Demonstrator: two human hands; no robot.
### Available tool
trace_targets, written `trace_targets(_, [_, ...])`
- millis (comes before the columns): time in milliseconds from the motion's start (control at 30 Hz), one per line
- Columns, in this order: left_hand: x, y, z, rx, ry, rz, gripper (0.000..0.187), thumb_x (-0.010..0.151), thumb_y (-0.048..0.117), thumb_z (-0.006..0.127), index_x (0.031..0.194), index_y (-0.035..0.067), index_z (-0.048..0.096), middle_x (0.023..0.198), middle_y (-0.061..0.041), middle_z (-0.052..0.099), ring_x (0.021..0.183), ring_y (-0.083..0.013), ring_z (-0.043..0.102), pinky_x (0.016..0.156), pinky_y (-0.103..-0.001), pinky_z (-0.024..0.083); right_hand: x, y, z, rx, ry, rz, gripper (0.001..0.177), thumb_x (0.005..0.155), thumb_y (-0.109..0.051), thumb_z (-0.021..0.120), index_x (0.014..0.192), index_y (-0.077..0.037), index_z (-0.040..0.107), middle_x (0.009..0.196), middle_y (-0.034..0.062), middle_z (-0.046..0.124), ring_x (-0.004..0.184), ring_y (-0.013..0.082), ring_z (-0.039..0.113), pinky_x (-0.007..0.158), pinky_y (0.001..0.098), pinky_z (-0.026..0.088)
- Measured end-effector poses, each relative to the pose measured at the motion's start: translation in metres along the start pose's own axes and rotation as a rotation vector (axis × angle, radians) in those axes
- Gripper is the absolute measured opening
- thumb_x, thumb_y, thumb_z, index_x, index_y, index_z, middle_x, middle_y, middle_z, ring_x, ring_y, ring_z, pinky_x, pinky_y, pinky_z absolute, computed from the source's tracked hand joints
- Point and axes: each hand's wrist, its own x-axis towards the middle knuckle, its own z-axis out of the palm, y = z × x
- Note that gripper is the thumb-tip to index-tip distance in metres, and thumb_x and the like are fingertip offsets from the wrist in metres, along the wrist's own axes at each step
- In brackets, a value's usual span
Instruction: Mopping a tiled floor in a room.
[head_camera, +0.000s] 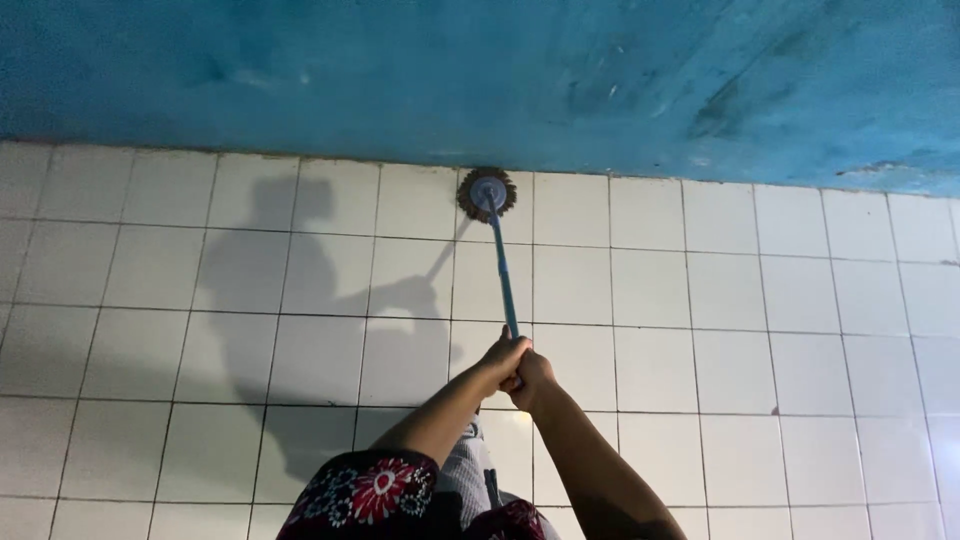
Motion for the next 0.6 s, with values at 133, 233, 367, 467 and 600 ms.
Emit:
trace_targets(133, [0.008,-0.013,0.012,0.088,-0.002,0.021,0.096,0.092,0.042,0.052,0.165,0.023,-0.007,0.061,-0.001,0.046,0.046,-0.0127,0.046,0.041,-0.028,0.038,-0.011,0.000,-0.015,0.013,0.028,0.015,0.028,0.108,-0.025,0.032,0.094,-0.006,0.048,0.069,0.0037,0.046,0.046,0.0108,0.037,0.039,0.0233,0.031])
trace_targets(233, [0.011,-0.032,0.028,0.061,-0.020,0.106,0.097,0.088,0.036,0.055,0.164,0.014,-0.002,0.062,0.000,0.052,0.047,-0.0140,0.050,0.040,-0.031,0.040,-0.017,0.009,-0.039,0.004,0.039,-0.021,0.024,0.106,-0.021,0.036,0.091,-0.007,0.047,0.066,0.0036,0.044,0.045,0.0119,0.035,0.038,0.0247,0.029])
trace_targets(367, [-0.022,-0.059,0.059,0.196,-0.093,-0.013,0.109,0.089,0.043,0.054,0.160,0.015,-0.024,0.063,-0.006,0.055,0.048,-0.0175,0.053,0.043,-0.032,0.044,-0.043,0.033,-0.088,-0.002,-0.020,0.002,0.023,0.105,-0.016,0.035,0.090,-0.004,0.046,0.067,0.0055,0.046,0.047,0.0134,0.039,0.038,0.0237,0.029])
trace_targets(467, [-0.040,-0.094,0.095,0.228,-0.150,-0.013,0.111,0.090,0.045,0.053,0.158,0.012,-0.028,0.064,-0.006,0.059,0.049,-0.0182,0.056,0.045,-0.033,0.048,-0.079,0.049,-0.131,0.019,-0.009,0.029,0.025,0.105,-0.018,0.034,0.089,-0.003,0.048,0.066,0.0053,0.048,0.047,0.0124,0.041,0.036,0.0222,0.028])
trace_targets(600, [-0.066,-0.140,0.152,0.249,-0.209,-0.028,0.112,0.093,0.045,0.052,0.156,0.006,-0.032,0.064,-0.006,0.056,0.050,-0.0190,0.054,0.045,-0.034,0.047,-0.128,0.065,-0.192,-0.024,0.137,0.070,0.024,0.104,-0.012,0.036,0.087,-0.003,0.050,0.064,0.0050,0.046,0.047,0.0125,0.040,0.035,0.0221,0.025])
